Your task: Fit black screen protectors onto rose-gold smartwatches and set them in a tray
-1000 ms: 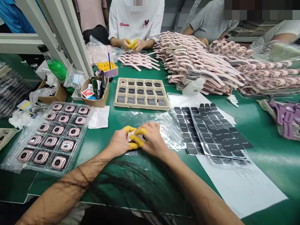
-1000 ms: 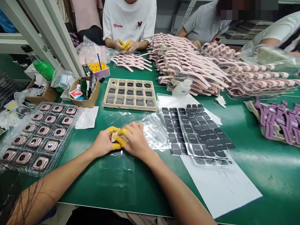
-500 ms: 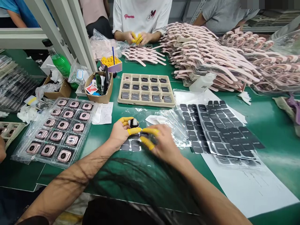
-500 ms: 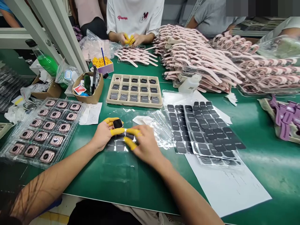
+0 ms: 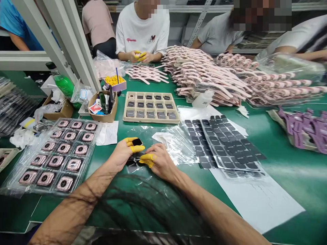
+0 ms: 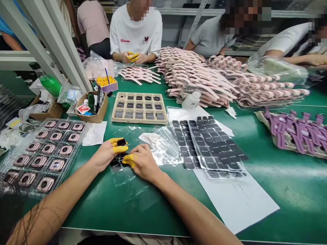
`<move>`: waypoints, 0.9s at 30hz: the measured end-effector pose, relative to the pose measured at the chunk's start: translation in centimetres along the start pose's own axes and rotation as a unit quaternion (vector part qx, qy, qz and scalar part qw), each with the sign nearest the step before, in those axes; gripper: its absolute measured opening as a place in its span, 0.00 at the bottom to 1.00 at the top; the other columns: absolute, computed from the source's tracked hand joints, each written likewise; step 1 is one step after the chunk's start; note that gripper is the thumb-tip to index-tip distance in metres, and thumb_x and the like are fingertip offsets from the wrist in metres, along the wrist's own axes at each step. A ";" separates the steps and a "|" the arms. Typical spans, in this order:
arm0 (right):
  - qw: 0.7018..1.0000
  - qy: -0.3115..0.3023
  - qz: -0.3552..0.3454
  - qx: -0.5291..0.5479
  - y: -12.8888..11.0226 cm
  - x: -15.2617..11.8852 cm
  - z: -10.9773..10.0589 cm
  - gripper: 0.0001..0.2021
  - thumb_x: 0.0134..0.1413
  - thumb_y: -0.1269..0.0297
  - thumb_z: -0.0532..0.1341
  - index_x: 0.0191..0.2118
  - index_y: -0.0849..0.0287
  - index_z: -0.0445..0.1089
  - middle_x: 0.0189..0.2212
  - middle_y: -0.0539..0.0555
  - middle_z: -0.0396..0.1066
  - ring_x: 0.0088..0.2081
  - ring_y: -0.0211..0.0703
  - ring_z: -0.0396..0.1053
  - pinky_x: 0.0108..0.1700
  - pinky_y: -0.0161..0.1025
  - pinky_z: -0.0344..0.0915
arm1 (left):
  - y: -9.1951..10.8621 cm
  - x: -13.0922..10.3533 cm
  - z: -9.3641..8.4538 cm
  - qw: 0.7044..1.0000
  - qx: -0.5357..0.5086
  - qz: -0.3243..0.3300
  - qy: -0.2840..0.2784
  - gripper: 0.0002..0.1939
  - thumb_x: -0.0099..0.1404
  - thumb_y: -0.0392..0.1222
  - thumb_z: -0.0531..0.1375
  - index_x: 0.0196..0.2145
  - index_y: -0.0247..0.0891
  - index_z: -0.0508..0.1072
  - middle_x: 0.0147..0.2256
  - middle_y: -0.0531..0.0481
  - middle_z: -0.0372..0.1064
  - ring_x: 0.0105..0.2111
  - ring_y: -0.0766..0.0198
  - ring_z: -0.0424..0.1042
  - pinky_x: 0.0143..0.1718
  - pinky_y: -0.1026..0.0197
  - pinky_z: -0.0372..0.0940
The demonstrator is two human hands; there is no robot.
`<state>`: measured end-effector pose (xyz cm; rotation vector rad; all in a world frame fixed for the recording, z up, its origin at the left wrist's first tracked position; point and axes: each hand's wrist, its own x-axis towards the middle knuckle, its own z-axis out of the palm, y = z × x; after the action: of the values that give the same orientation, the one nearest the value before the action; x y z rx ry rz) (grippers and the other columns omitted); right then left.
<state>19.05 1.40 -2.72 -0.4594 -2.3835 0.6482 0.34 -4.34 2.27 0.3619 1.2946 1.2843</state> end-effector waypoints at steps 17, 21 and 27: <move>0.789 0.098 0.454 0.403 -1.4 1.1 -3.7 0.24 0.28 0.50 0.83 0.30 0.58 0.78 0.28 0.50 0.78 0.32 0.40 0.73 0.37 0.39 0.70 | -2.7 -0.5 0.7 0.953 0.274 0.097 -0.083 0.34 0.46 0.37 0.78 0.53 0.36 0.81 0.30 0.52 0.80 0.30 0.63 0.78 0.37 0.62 0.73; 0.765 0.106 0.472 0.424 -1.8 1.3 -3.0 0.25 0.25 0.52 0.84 0.29 0.58 0.77 0.25 0.49 0.76 0.30 0.40 0.72 0.35 0.39 0.72 | -2.5 -0.8 0.9 0.944 0.305 0.102 -0.071 0.32 0.48 0.36 0.77 0.53 0.36 0.82 0.30 0.51 0.81 0.30 0.61 0.79 0.38 0.61 0.74; 0.767 0.116 0.471 0.420 -2.0 1.5 -2.9 0.24 0.25 0.52 0.84 0.29 0.58 0.77 0.25 0.49 0.76 0.29 0.40 0.71 0.36 0.41 0.73 | -2.5 -1.1 1.0 0.926 0.352 0.114 -0.070 0.30 0.51 0.37 0.76 0.53 0.36 0.82 0.32 0.49 0.82 0.33 0.58 0.80 0.40 0.59 0.74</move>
<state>19.47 1.42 1.05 -1.2127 -1.2492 1.8392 2.67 -5.67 1.19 1.1189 1.5949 0.9125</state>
